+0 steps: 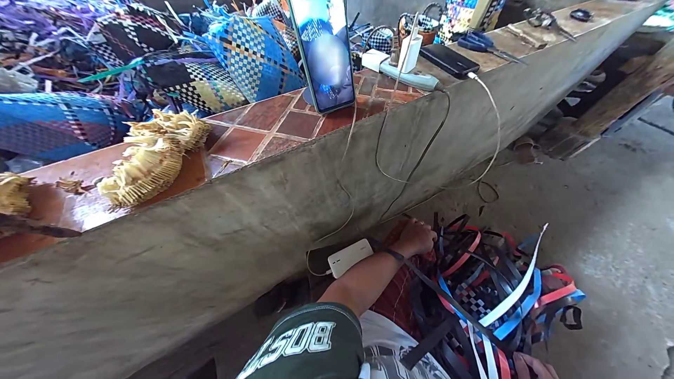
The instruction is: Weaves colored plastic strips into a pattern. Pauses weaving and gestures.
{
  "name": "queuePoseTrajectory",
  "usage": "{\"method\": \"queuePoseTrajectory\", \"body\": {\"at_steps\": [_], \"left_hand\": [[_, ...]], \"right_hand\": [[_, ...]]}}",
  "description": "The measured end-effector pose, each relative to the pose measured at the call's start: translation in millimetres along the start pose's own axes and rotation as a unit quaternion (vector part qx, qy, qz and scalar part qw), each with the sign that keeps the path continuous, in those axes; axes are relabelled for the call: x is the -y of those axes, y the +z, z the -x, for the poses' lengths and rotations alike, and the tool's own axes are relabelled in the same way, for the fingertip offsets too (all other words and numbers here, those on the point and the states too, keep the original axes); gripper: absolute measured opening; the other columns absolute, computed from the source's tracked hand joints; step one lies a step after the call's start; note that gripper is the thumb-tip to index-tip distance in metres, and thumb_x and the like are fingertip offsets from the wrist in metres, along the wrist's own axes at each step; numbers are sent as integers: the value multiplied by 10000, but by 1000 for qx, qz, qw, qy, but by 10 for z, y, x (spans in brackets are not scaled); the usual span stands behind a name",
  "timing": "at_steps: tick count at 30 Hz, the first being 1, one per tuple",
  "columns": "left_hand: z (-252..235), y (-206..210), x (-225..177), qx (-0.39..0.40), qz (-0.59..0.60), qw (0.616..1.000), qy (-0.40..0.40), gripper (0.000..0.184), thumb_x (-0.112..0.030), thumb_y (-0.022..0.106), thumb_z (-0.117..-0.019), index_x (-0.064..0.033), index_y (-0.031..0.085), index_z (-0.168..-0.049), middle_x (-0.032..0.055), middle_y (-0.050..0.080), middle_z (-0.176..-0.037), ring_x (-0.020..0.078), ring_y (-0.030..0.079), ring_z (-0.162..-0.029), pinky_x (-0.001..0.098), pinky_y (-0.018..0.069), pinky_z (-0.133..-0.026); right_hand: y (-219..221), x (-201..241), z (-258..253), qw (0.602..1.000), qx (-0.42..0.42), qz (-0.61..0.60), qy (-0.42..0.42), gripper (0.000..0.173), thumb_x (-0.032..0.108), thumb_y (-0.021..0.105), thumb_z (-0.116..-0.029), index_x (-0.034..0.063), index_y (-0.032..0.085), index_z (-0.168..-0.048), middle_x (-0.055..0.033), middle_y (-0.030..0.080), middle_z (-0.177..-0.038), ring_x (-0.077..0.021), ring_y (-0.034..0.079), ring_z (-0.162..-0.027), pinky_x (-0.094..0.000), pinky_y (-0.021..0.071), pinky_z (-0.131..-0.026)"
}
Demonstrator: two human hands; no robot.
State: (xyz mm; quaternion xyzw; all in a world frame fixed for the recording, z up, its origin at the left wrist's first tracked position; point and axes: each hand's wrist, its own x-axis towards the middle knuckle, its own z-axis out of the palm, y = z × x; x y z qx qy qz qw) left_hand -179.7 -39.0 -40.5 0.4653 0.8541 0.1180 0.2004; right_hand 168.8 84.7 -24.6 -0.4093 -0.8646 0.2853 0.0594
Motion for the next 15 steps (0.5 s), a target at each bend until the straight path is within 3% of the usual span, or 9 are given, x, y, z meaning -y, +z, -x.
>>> {"method": "queuePoseTrajectory", "body": {"at_steps": [11,15], "left_hand": [[-15,-7,12,-6,8,1000,2,337,-168,473,-1028,-161,715,-1262,97,666,-1328,272,555,-1315,517,268,-1198],[-16,-7,15,1,6,1000,3,348,-159,464,-1030,-152,710,-1276,114,665,-1318,280,555,-1315,517,265,-1203]], "right_hand": [[3,-16,-10,1000,-8,-6,-11,304,176,563,-1024,-66,729,-1102,-294,663,-1148,-379,628,-1129,-459,494,-1009],[74,-97,-1,999,-24,-23,0,277,151,589,-1011,-76,731,-1082,-319,646,-1151,-431,619,-1119,-537,482,-1002]]}}
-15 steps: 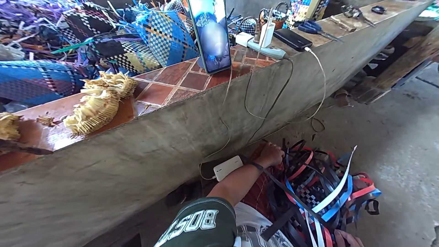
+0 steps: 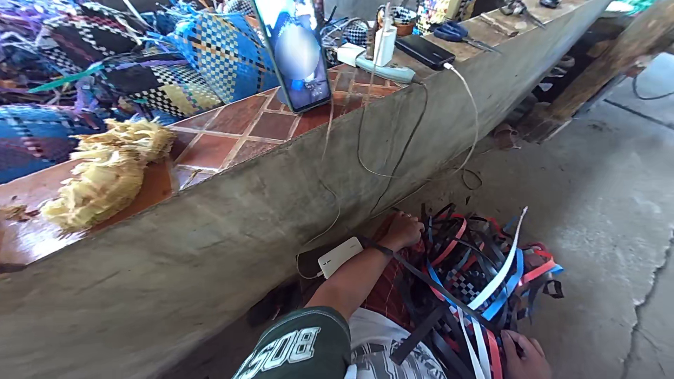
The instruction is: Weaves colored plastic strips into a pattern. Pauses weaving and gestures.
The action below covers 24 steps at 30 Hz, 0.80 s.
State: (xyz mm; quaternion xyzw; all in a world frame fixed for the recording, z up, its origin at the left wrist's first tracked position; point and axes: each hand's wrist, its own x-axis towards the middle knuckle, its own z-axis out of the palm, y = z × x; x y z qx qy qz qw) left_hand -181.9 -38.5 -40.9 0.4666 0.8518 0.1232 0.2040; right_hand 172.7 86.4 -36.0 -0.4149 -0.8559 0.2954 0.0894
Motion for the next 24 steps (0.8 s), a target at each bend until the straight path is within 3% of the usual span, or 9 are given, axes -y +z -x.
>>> {"method": "queuePoseTrajectory", "body": {"at_steps": [24], "left_hand": [[-33,-27,-37,9,-23,1000,-15,373,-192,437,-1043,-191,708,-1299,80,675,-1326,247,549,-1337,509,258,-1210]], "right_hand": [[74,32,127,998,-43,-36,0,215,85,603,-992,-76,738,-1037,-332,642,-1129,-479,623,-1086,-611,485,-964]]}}
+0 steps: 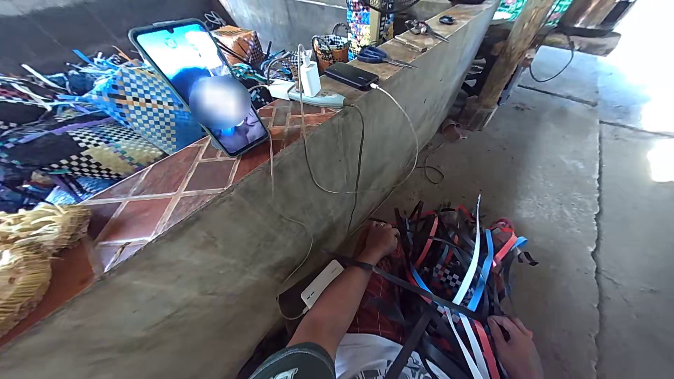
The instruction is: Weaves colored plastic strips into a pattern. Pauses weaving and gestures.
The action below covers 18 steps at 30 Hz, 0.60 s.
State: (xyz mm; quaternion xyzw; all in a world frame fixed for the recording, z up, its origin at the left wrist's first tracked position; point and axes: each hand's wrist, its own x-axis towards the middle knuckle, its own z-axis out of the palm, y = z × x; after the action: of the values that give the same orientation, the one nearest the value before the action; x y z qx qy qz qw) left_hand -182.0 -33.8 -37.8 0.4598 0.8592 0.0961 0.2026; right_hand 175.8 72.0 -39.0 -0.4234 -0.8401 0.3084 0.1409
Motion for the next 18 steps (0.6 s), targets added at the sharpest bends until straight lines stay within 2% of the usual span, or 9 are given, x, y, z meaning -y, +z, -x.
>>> {"method": "queuePoseTrajectory", "body": {"at_steps": [8,18], "left_hand": [[7,-6,-11,8,-10,1000,-7,382,-204,426,-1044,-212,703,-1308,67,671,-1335,240,545,-1341,503,258,-1208],[0,5,-2,9,-10,1000,-5,379,-195,434,-1039,-212,705,-1303,61,676,-1321,229,547,-1333,496,252,-1208]], "right_hand": [[-22,1,-11,1000,13,18,13,214,105,607,-996,-46,749,-1048,-300,657,-1150,-472,630,-1094,-629,490,-944],[-28,36,4,1000,16,11,21,224,98,599,-999,-66,741,-1057,-325,645,-1156,-479,619,-1111,-605,480,-977]]}}
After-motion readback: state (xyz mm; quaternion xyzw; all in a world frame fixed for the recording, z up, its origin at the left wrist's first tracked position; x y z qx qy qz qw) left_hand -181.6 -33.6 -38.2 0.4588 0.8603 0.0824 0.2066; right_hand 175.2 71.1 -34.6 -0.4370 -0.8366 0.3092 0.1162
